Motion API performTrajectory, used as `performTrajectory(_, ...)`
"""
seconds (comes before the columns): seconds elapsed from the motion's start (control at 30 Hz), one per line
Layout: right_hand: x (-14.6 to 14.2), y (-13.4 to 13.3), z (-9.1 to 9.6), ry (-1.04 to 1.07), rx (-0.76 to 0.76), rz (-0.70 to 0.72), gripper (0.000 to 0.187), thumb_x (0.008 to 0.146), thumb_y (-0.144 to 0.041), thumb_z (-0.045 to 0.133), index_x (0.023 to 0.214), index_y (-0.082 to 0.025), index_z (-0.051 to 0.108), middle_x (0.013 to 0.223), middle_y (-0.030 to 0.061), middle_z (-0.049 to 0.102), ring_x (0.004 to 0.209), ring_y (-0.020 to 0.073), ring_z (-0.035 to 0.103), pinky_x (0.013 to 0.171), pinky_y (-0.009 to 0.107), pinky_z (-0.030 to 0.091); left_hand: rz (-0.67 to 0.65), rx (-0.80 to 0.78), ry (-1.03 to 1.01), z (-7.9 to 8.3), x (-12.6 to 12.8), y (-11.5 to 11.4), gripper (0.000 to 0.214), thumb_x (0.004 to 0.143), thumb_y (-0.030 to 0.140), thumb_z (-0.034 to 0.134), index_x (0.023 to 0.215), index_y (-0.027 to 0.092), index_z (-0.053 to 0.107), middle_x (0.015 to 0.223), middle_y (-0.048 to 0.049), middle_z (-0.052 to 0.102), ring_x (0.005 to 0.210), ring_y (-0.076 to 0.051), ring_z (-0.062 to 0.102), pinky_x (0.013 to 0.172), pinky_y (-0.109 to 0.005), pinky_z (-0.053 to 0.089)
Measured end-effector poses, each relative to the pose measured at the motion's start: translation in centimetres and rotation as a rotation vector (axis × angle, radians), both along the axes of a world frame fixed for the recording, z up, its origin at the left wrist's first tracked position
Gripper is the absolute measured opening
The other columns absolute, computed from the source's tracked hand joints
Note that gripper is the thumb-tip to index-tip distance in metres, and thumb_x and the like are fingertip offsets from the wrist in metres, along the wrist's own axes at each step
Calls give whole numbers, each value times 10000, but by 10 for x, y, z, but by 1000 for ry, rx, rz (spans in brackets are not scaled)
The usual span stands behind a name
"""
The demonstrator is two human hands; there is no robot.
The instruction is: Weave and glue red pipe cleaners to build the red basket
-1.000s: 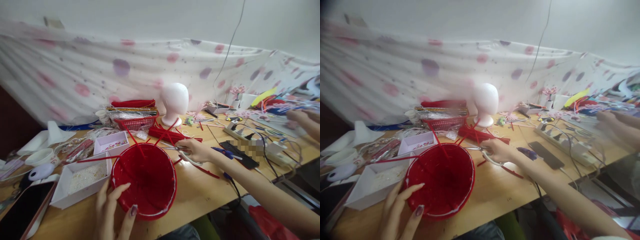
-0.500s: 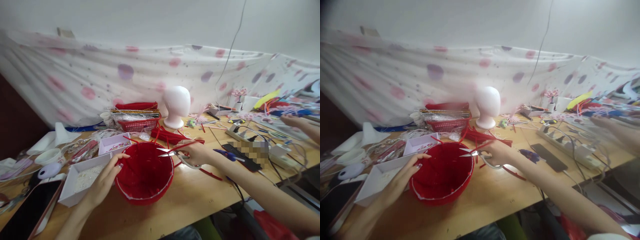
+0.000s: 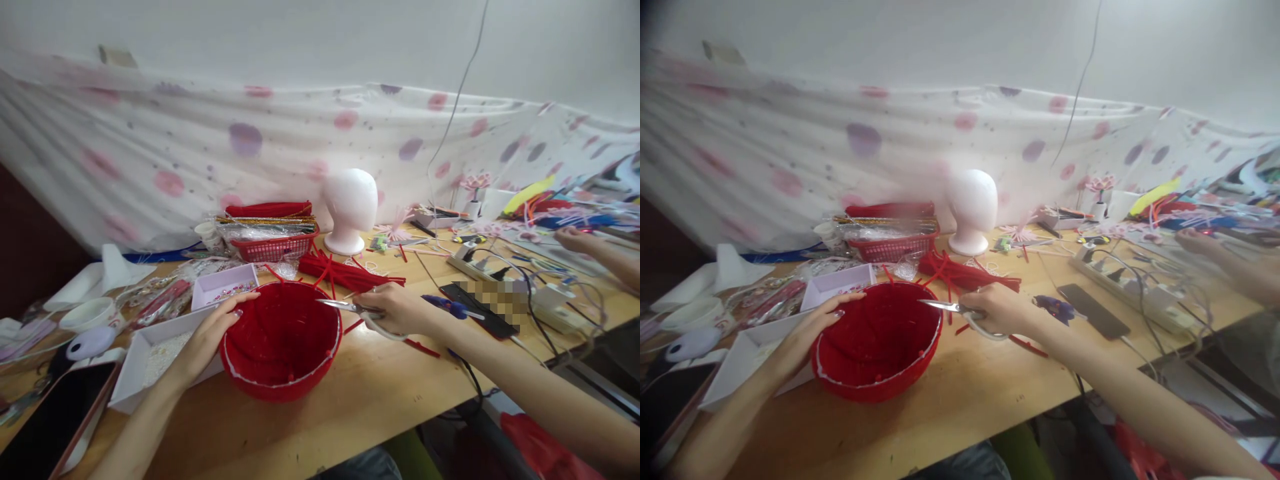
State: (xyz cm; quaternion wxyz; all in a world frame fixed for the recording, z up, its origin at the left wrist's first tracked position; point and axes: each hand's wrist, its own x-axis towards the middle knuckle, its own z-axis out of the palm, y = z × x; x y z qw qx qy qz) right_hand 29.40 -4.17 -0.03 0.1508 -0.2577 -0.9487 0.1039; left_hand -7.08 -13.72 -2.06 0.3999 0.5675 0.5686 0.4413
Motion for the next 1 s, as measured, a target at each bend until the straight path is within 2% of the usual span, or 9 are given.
performTrajectory(0.07,5,4,3,34,-23,-52,155,883,-194,534,875,-173,688,670,23,646,577,130,499,574,254,339,38,-11,-35,-3,-4,1,637,786,527,603,1346,225,583,1548,-110,561,1450,-330,504,1208,-440,397)
performTrajectory(0.13,11,7,7,54,-59,-81,163,902,-220,544,927,-162,695,721,43,679,603,138,521,576,251,363,82,-23,-67,-6,-6,2,683,763,539,645,1356,214,549,1527,-143,576,1422,-346,536,1168,-456,441)
performTrajectory(0.3,16,5,8,19,-208,-38,158,841,-226,592,939,-159,697,753,23,689,611,129,539,558,225,403,112,-42,-128,-7,-8,6,498,726,487,704,1137,209,668,1357,-127,705,1273,-351,657,1088,-445,508)
performTrajectory(0.47,6,0,0,10,-283,-28,154,813,-210,588,921,-151,679,724,0,651,616,119,521,569,217,416,62,-60,-169,-5,-8,14,481,674,508,762,1062,227,724,1227,-98,768,1169,-336,707,1029,-421,547)
performTrajectory(0.63,2,1,3,-2,-253,-6,188,821,-211,581,966,-149,684,794,27,687,638,128,538,580,228,414,4,-82,-191,-5,-8,25,499,668,517,772,1072,228,733,1203,-92,778,1125,-326,724,1009,-425,551)
performTrajectory(0.8,-1,-4,7,-14,-137,8,176,832,-178,568,968,-165,680,851,63,695,721,162,570,652,260,411,-46,-114,-192,-2,-4,37,455,683,472,766,1064,223,742,1148,-84,793,1042,-310,748,995,-434,547)
performTrajectory(1.0,-5,0,10,-60,-53,45,152,776,-132,586,885,-200,667,774,35,666,690,164,544,626,257,371,-113,-118,-180,3,1,53,411,645,447,779,1002,242,764,1096,-64,805,1034,-315,743,993,-439,549)
